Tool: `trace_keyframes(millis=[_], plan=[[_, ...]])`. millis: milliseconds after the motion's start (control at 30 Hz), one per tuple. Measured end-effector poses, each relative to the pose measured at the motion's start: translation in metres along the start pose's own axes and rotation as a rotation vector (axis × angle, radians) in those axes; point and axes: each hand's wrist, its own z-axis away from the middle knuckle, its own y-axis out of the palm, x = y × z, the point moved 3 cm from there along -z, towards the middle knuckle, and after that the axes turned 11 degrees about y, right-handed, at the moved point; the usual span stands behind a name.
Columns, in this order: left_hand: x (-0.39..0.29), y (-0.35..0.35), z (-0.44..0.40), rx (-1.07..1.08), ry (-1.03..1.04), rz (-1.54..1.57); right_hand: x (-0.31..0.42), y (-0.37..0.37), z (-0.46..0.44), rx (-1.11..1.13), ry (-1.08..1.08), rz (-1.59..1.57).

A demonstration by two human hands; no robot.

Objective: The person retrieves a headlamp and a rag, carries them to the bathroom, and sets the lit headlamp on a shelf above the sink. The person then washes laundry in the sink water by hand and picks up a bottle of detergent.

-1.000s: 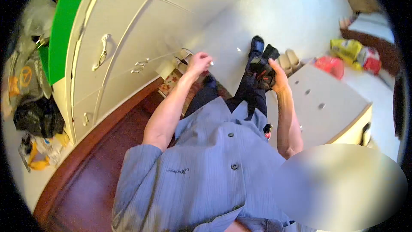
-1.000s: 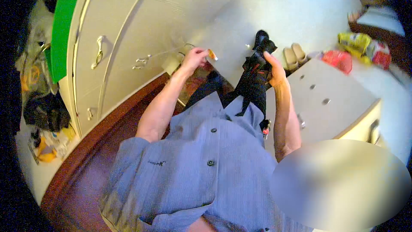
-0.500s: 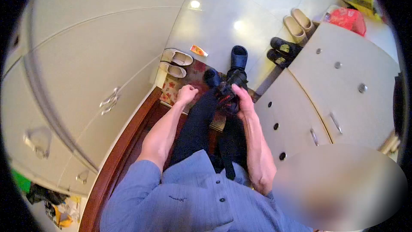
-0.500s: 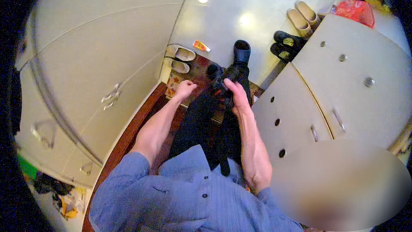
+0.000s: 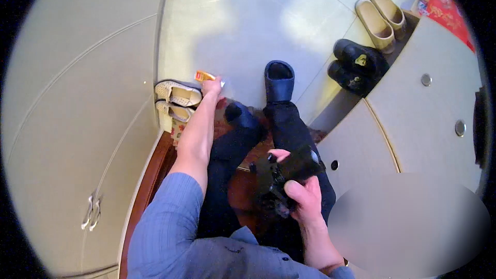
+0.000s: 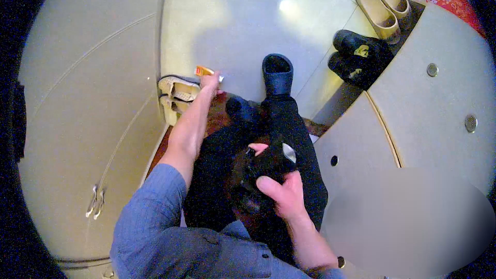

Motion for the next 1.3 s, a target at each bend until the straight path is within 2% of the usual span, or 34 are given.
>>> trace_keyframes(millis=[100,167,200,267,400,467,533,600,667,733,767,800,867,900,1033,1100,1133,1167,1200,1233,1300], plan=[[0.033,0.018,-0.039,-0.057,-0.054,0.172,0.014,0.005,-0.006,0.017,0.014,-0.036],[0.019,0.009,-0.013,0.001,-0.009,0.273,0.011,0.012,-0.003,-0.049,-0.029,0.014],[0.014,-0.003,0.009,0.049,0.026,0.371,0.011,0.017,-0.003,-0.033,-0.027,0.083],[-0.013,-0.035,0.067,0.291,0.145,0.476,0.002,0.025,0.0,0.007,-0.059,0.112],[-0.053,-0.113,0.194,0.414,0.423,0.654,-0.023,0.045,0.016,-0.02,-0.145,0.137],[-0.077,-0.171,0.264,0.46,0.463,0.648,-0.015,0.071,0.052,-0.057,-0.237,0.291],[-0.085,-0.216,0.32,0.43,0.57,0.744,-0.007,0.096,0.087,0.02,-0.314,0.361],[-0.095,-0.282,0.381,0.352,0.815,0.519,0.006,0.144,0.137,0.192,-0.352,0.274],[-0.103,-0.354,0.453,0.271,0.937,0.375,0.021,0.2,0.204,0.271,-0.437,0.341],[-0.1,-0.395,0.494,0.171,1.023,0.342,0.031,0.245,0.265,0.37,-0.46,0.43],[-0.094,-0.424,0.518,0.054,1.139,0.356,0.027,0.268,0.294,0.43,-0.547,0.458],[-0.091,-0.446,0.538,0.015,1.164,0.379,0.027,0.282,0.321,0.482,-0.634,0.469],[-0.077,-0.487,0.579,-0.18,1.327,0.558,0.024,0.317,0.376,0.608,-0.703,0.514],[-0.075,-0.52,0.627,-0.247,1.342,0.669,0.026,0.33,0.401,0.642,-0.772,0.552],[-0.032,-0.652,0.722,-0.867,1.65,0.546,0.0,0.395,0.479,0.7,-0.983,0.683],[-0.025,-0.707,0.747,-0.888,1.612,0.869,-0.008,0.416,0.5,0.734,-0.986,0.743],[-0.02,-0.731,0.76,-0.827,1.633,1.122,-0.016,0.422,0.5,0.75,-1.022,0.766],[-0.009,-0.758,0.759,-0.955,1.528,0.987,-0.024,0.428,0.507,0.767,-1.025,0.796],[-0.005,-0.782,0.767,-0.875,1.546,1.06,-0.033,0.434,0.513,0.782,-1.026,0.828],[-0.006,-0.801,0.773,-0.938,1.508,1.019,-0.042,0.439,0.519,0.828,-1.002,0.82],[-0.019,-0.833,0.753,-0.896,1.458,0.991,-0.053,0.446,0.521,0.82,-1.023,0.876]])
